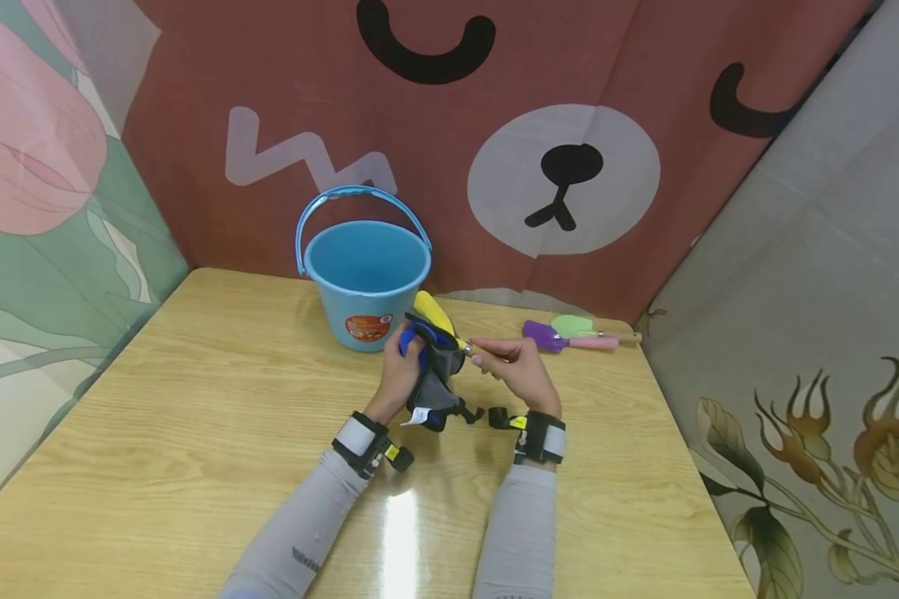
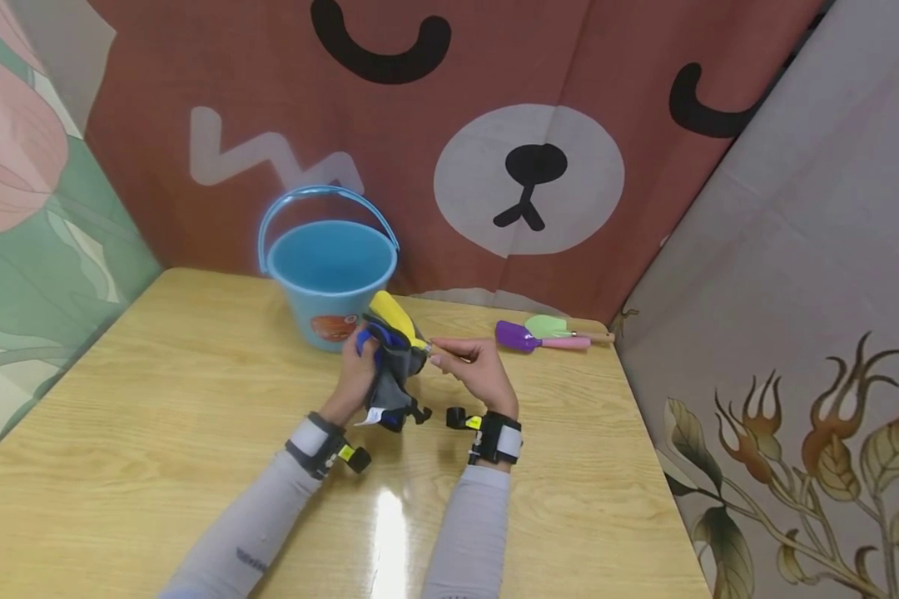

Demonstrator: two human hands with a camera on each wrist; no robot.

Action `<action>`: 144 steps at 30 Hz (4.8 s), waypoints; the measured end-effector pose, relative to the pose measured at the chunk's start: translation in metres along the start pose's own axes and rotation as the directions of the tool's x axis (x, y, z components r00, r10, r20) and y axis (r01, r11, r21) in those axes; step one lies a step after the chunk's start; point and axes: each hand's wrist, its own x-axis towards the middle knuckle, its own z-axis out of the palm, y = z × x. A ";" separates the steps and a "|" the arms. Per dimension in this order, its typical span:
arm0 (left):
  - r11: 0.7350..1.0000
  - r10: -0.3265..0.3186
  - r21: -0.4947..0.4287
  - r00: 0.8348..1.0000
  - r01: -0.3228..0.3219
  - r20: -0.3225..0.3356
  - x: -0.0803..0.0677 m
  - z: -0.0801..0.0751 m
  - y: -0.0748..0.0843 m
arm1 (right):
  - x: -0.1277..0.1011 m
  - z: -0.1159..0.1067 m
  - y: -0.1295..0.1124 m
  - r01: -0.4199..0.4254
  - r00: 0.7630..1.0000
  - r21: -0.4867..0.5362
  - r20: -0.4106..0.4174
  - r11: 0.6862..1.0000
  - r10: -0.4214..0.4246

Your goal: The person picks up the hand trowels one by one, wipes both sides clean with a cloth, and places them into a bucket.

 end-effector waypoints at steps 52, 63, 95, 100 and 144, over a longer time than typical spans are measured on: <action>0.983 0.008 -0.176 0.981 -0.042 -0.192 0.016 -0.030 0.025 | -0.009 -0.013 0.010 -0.080 0.997 -0.112 0.011 0.990 0.081; 0.982 0.046 -0.176 0.991 -0.069 -0.129 0.010 -0.021 0.013 | -0.007 -0.010 0.003 -0.043 0.994 -0.048 -0.107 0.998 0.038; 0.987 0.069 -0.144 0.997 -0.071 -0.019 0.000 -0.004 0.006 | 0.003 0.010 -0.018 0.053 0.999 0.004 -0.001 0.999 -0.053; 0.987 0.066 -0.144 0.998 -0.066 -0.005 0.000 -0.004 0.007 | 0.003 0.010 -0.017 0.024 1.000 -0.001 0.000 1.000 -0.024; 0.972 0.134 -0.182 0.986 -0.151 -0.101 0.018 -0.034 0.022 | 0.000 0.002 -0.011 0.002 0.995 -0.017 0.101 1.000 0.000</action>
